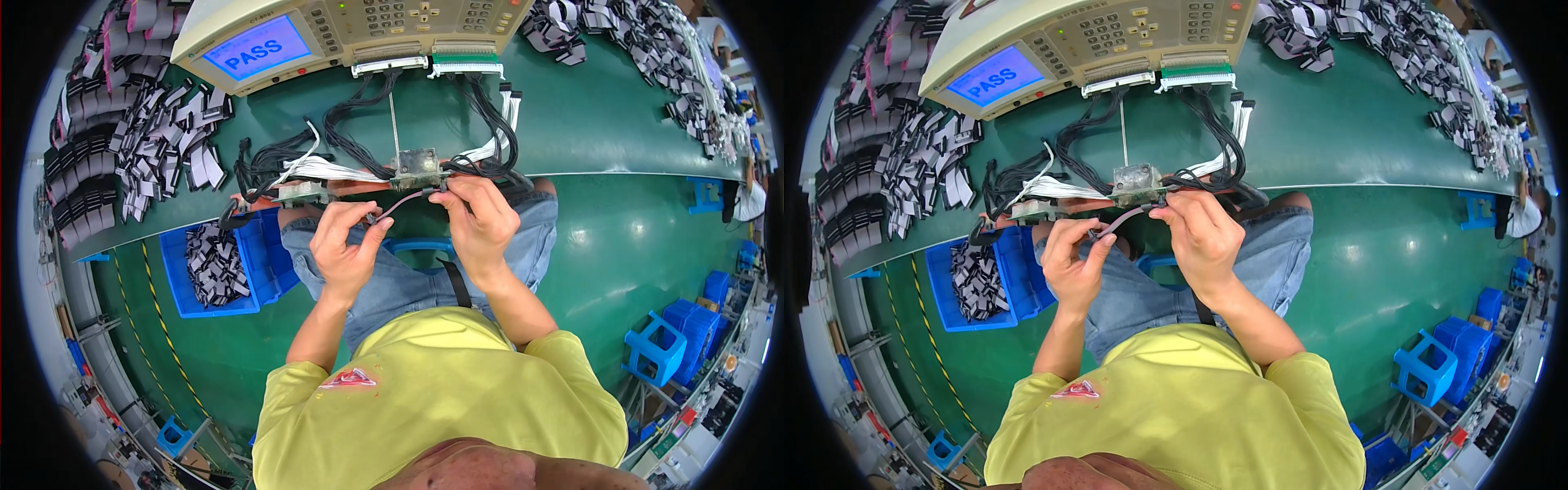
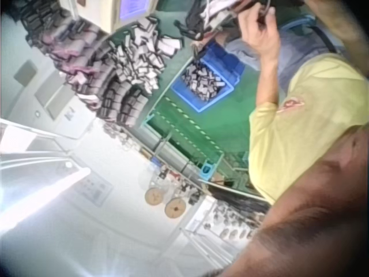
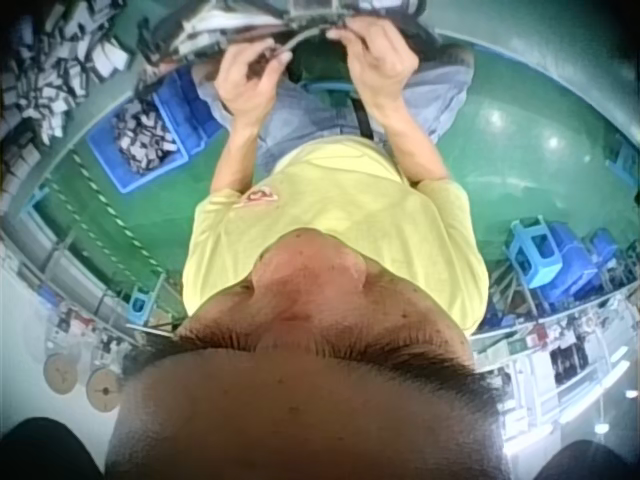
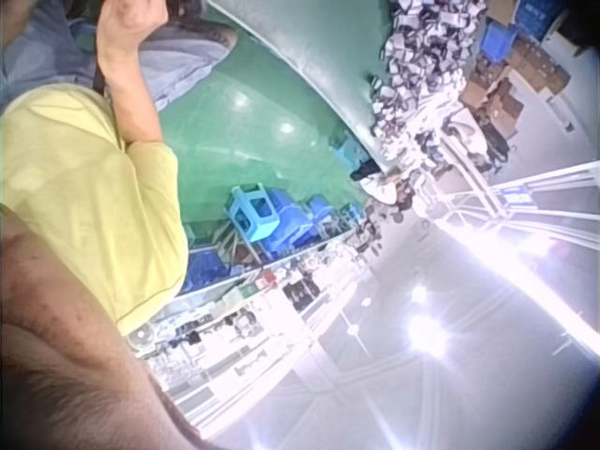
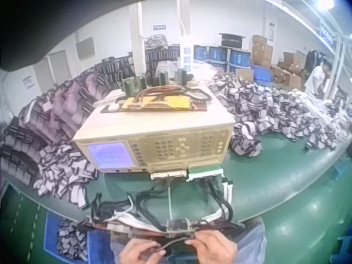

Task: Testing wire harnesses by plugging them into an electronic testing machine and verifying the pass status on the display.

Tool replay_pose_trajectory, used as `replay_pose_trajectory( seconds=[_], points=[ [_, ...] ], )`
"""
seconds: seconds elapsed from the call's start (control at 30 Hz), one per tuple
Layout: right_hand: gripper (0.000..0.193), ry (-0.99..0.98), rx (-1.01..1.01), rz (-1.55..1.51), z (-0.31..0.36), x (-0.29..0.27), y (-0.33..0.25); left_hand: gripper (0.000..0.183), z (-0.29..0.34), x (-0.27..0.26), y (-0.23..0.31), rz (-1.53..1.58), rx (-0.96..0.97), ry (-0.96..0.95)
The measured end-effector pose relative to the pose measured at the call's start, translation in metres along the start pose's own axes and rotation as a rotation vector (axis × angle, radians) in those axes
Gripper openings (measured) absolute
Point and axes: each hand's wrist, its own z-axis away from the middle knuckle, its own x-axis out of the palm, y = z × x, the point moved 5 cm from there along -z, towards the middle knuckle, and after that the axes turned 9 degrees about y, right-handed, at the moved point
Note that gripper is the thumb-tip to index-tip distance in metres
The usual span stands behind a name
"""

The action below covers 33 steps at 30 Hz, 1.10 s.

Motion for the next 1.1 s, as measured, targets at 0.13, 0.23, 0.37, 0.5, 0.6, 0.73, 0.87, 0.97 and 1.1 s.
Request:
replay_pose_trajectory(
  seconds=[0.13, 0.23, 0.37, 0.5, 0.6, 0.73, 0.87, 0.97, 1.1],
  points=[
    [0.028, 0.034, -0.036, -0.001, 0.004, 0.003, 0.006, 0.033, -0.002, 0.002, 0.0, 0.021, 0.003, -0.001],
    [0.028, 0.012, -0.043, 0.004, 0.005, 0.004, 0.007, 0.032, 0.0, 0.002, 0.001, 0.011, -0.012, -0.005],
    [0.031, 0.0, -0.119, 0.009, -0.003, -0.005, 0.001, 0.03, 0.005, 0.001, 0.004, 0.038, -0.033, -0.044],
    [0.044, -0.25, -0.313, -0.101, -0.002, 0.002, -0.028, 0.031, 0.011, -0.002, 0.007, 0.041, 0.019, -0.103],
    [0.04, -0.339, -0.266, -0.016, 0.003, 0.008, -0.028, 0.033, 0.009, -0.003, 0.013, 0.024, 0.071, -0.096],
    [0.029, -0.221, -0.303, 0.016, -0.001, 0.005, -0.019, 0.032, 0.006, -0.003, 0.013, 0.049, 0.027, -0.102],
    [0.027, -0.243, -0.349, 0.018, -0.012, 0.003, -0.027, 0.033, 0.004, -0.004, 0.009, 0.028, 0.026, -0.082],
    [0.026, -0.268, -0.346, -0.009, -0.014, 0.006, -0.028, 0.034, 0.002, -0.004, 0.009, 0.014, 0.022, -0.075],
    [0.031, -0.291, -0.351, -0.053, -0.01, 0.011, -0.03, 0.035, 0.001, -0.002, 0.009, 0.033, -0.019, -0.077]
  ],
)
